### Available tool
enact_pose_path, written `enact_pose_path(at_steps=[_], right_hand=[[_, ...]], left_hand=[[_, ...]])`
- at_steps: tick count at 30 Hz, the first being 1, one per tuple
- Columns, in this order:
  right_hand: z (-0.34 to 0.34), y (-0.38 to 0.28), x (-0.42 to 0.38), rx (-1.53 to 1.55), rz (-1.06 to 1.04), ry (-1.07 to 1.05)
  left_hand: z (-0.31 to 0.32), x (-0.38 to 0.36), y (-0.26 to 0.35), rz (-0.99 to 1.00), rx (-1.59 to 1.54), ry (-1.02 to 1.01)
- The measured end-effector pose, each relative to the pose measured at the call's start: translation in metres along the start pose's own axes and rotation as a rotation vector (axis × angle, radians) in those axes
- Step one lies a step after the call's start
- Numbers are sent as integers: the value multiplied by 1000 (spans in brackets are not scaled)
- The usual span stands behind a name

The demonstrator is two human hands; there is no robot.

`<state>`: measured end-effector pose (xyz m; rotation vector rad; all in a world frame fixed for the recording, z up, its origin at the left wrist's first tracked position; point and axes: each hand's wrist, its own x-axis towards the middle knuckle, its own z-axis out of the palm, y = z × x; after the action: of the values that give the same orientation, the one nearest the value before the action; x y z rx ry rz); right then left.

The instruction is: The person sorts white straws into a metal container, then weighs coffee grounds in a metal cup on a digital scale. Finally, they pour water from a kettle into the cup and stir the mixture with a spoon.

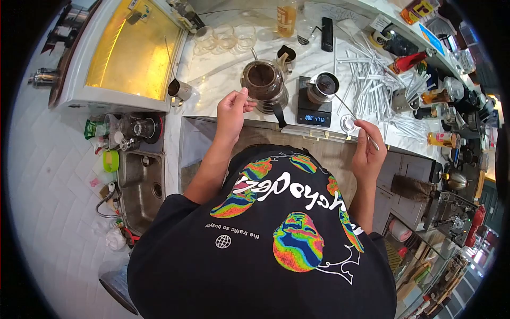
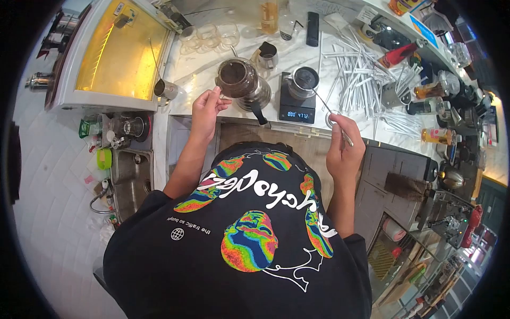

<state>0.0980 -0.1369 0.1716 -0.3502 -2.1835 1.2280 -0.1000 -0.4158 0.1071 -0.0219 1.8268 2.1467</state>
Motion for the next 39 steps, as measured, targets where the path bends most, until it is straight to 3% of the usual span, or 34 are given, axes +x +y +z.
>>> enact_pose_path(at_steps=[13,18,22,39], right_hand=[[24,-9,-18,-22,154,76],[34,-13,-21,-40,130,88],[42,-14,-23,-51,136,109],[56,-20,-35,-69,147,138]], left_hand=[[-77,33,-49,-97,-27,237],[-83,46,-73,-173,26,297],[-91,60,-104,-114,159,239],[-82,65,-128,-129,344,317]])
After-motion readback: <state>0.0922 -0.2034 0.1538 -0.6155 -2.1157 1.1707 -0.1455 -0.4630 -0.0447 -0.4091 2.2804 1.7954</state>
